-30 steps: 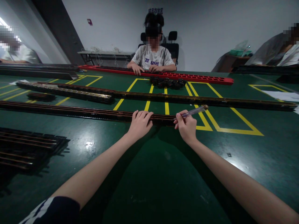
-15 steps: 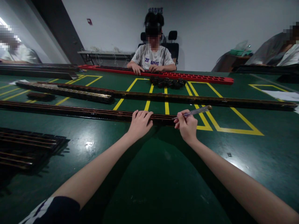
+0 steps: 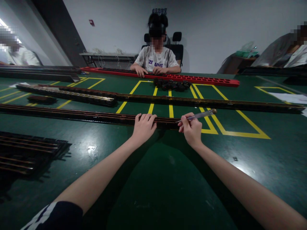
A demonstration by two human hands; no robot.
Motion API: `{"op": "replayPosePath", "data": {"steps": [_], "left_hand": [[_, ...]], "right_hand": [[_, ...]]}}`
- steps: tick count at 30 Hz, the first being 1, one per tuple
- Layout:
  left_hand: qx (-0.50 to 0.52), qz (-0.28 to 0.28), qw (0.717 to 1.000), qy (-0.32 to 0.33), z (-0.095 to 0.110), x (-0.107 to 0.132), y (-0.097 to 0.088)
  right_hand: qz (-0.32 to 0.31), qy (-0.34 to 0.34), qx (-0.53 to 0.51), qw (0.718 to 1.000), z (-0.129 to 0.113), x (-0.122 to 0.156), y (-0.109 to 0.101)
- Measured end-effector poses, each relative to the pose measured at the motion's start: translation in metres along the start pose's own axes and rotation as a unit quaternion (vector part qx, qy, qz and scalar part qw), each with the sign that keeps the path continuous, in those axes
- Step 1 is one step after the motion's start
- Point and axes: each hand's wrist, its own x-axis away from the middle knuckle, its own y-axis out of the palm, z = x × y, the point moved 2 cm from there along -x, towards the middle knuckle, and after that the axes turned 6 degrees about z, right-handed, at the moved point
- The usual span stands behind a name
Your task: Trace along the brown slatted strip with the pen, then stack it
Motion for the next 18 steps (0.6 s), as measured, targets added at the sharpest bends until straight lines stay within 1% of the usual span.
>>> {"op": "replayPosePath", "data": {"steps": [11,18], "left_hand": [[-0.013,0.005,1.0,-0.011,0.0031,0.0014,-0.0008],[-0.012,0.002,1.0,-0.007,0.0041,0.0015,-0.0026]], "right_hand": [[-0.014,0.003,-0.012,1.0,0.0008,0.0007,0.001],[-0.012,0.001,-0.012,1.0,0.0005,0.0001,0.0011]]}}
